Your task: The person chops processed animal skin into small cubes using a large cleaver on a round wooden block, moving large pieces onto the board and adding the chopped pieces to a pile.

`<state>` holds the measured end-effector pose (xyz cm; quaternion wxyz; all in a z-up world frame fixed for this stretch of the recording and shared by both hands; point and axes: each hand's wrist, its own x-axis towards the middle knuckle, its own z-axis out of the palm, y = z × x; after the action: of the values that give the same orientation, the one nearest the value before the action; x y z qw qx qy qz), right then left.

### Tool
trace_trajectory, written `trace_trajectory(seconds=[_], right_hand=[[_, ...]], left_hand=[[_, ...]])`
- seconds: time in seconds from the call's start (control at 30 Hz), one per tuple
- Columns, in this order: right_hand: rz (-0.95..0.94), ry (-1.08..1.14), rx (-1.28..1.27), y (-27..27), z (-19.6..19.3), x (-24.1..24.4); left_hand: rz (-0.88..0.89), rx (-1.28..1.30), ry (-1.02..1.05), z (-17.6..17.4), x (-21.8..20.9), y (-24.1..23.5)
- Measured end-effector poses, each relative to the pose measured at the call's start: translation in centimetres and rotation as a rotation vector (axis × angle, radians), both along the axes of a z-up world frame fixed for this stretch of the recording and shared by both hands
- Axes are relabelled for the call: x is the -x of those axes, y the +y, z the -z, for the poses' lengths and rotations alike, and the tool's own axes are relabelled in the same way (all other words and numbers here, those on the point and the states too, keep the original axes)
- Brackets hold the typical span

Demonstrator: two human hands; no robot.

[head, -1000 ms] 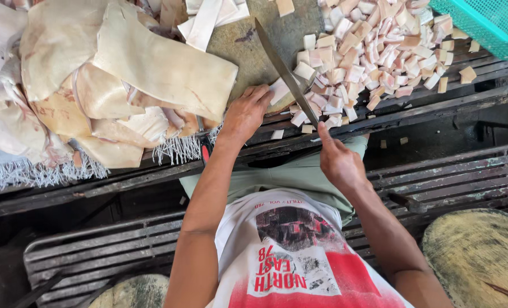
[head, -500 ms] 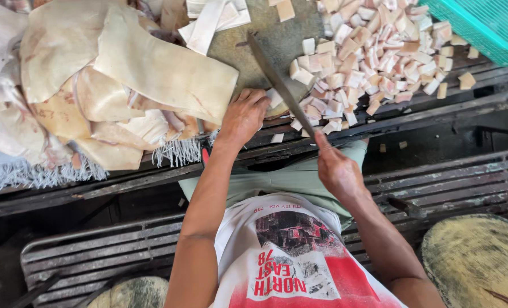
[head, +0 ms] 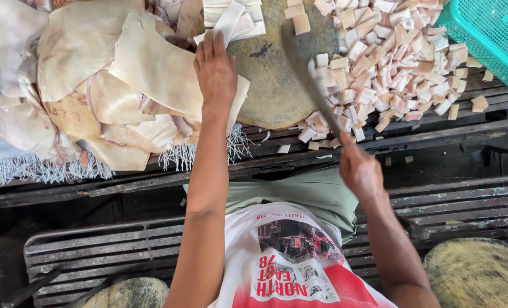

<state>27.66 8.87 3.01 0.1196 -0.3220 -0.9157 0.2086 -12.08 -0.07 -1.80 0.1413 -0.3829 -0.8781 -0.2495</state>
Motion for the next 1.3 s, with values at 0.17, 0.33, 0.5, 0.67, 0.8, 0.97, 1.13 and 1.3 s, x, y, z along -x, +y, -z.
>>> trace_trajectory(seconds=[0.17,0.33,0.5,0.67,0.8,0.97,1.13,1.3], right_hand=[[0.183,0.031,-0.004,7.3,1.2,2.1],[0.264,0.33,0.294,7.2,0.3,1.8],[0.404,0.459,0.663,3.0,-0.4,1.9],[0.356,0.412,0.616,-2.0,-0.6,0.4],[0.232,0.241,0.349,-3.2,-1.6,-0.2],[0.071,0.491,-0.071,-2.9,-5.5,-1.5],[0.119,0.328,-0.086,-2.7,-4.0,-1.0],[0.005,0.046,0.023,-3.1,-2.9,-0.1]], left_hand=[[-0.041,0.199,0.015,0.6,2.9,2.0],[0.071,0.166,-0.14,-2.5,2.5,1.8],[0.304,0.098,-0.525,-3.6,-2.7,1.0],[0.578,0.181,-0.232,-3.4,-11.5,-1.2],[0.586,0.22,-0.275,-3.5,-12.9,-2.4],[0.612,0.215,-0.343,-4.5,-12.3,-3.8],[0.616,0.15,-0.314,-4.5,-12.2,-4.9],[0.624,0.121,-0.258,-4.2,-11.9,-6.6]])
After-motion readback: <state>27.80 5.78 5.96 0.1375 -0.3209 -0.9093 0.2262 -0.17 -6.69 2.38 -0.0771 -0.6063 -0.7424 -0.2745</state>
